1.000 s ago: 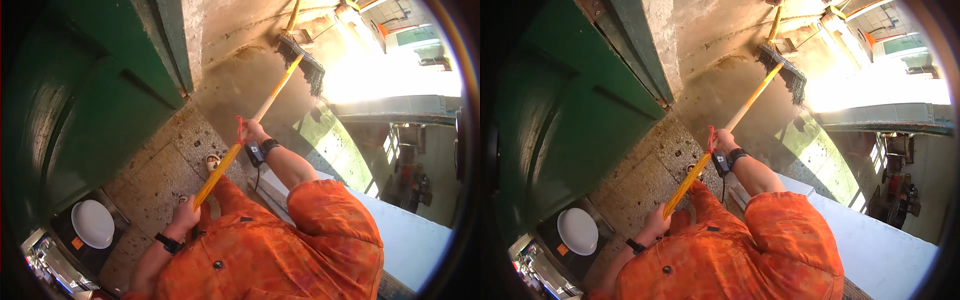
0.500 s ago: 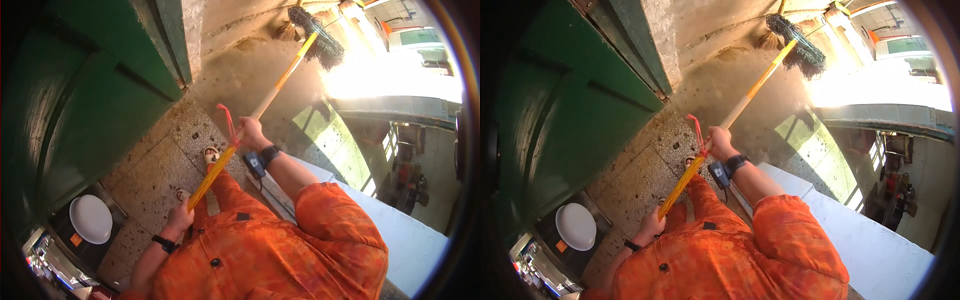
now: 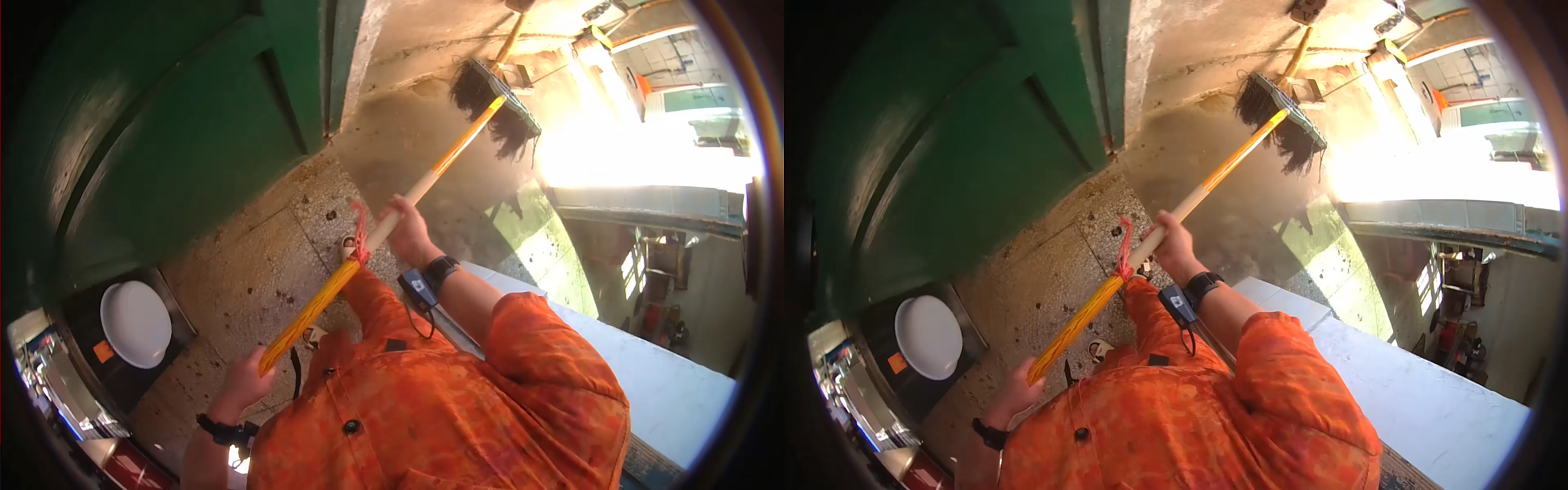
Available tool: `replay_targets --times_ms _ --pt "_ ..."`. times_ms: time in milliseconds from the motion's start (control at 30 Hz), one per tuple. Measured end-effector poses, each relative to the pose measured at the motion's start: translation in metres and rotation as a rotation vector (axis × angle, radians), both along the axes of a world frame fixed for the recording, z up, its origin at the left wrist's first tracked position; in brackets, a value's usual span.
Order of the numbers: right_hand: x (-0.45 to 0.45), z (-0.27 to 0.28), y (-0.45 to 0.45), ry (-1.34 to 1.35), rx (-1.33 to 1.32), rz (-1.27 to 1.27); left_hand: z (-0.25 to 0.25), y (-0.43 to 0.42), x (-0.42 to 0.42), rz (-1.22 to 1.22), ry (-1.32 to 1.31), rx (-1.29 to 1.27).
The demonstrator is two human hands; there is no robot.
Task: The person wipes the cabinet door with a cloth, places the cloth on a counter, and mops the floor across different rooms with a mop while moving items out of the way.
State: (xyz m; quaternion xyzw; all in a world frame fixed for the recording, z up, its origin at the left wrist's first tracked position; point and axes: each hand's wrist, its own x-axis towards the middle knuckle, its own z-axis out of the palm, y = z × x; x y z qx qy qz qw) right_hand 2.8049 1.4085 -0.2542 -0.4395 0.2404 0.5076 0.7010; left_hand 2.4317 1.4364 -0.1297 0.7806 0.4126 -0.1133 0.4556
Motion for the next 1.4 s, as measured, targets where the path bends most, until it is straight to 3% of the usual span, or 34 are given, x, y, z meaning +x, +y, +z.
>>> replay_targets --times_ms 67,133,200,267,333,467,567,667,700,767,900,1033,1133,1267,1400 --pt "0.021 -0.005 0.011 0.189 -0.051 -0.088 0.038 -0.002 -0.026 -0.078 0.154 0.012" --pt "-0.017 -0.022 0.023 0.075 -0.2 0.124 0.069 0.004 -0.055 -0.028 0.224 0.047" --pt "-0.064 -0.021 0.029 0.204 -0.16 0.166 0.11 0.013 -0.091 0.069 0.12 0.231" --pt "-0.125 -0.005 0.029 0.22 -0.057 0.216 0.146 0.009 -0.14 0.359 0.014 0.313" --pt "-0.19 0.021 0.028 0.235 -0.056 0.287 0.174 -0.007 -0.193 0.321 -0.029 0.616" --pt "-0.318 0.043 0.008 0.351 -0.024 0.459 0.245 -0.072 -0.3 0.443 0.1 0.914" --pt "-0.399 0.073 -0.011 0.502 -0.017 0.774 0.292 -0.167 -0.385 0.749 0.191 1.024" --pt "-0.47 0.087 -0.027 0.463 -0.099 0.948 0.316 -0.248 -0.392 1.069 0.291 1.185" --pt "-0.484 0.09 -0.029 0.427 -0.153 1.017 0.317 -0.269 -0.389 1.099 0.297 1.194" --pt "-0.5 0.09 -0.032 0.394 -0.155 1.1 0.318 -0.298 -0.373 0.954 0.441 0.97" --pt "-0.517 0.051 -0.02 0.251 -0.055 1.318 0.262 -0.338 -0.314 1.024 0.334 1.063" --pt "-0.511 0.021 -0.004 0.185 -0.138 1.279 0.194 -0.374 -0.287 1.358 0.33 0.95" --pt "-0.514 0.003 -0.002 0.028 -0.13 1.346 0.171 -0.382 -0.265 1.253 0.312 0.957" --pt "-0.529 0.017 -0.017 0.104 -0.14 1.416 0.191 -0.395 -0.255 1.379 0.449 0.953" --pt "-0.555 0.006 -0.003 0.215 -0.042 1.419 0.194 -0.383 -0.248 1.222 0.402 0.974"
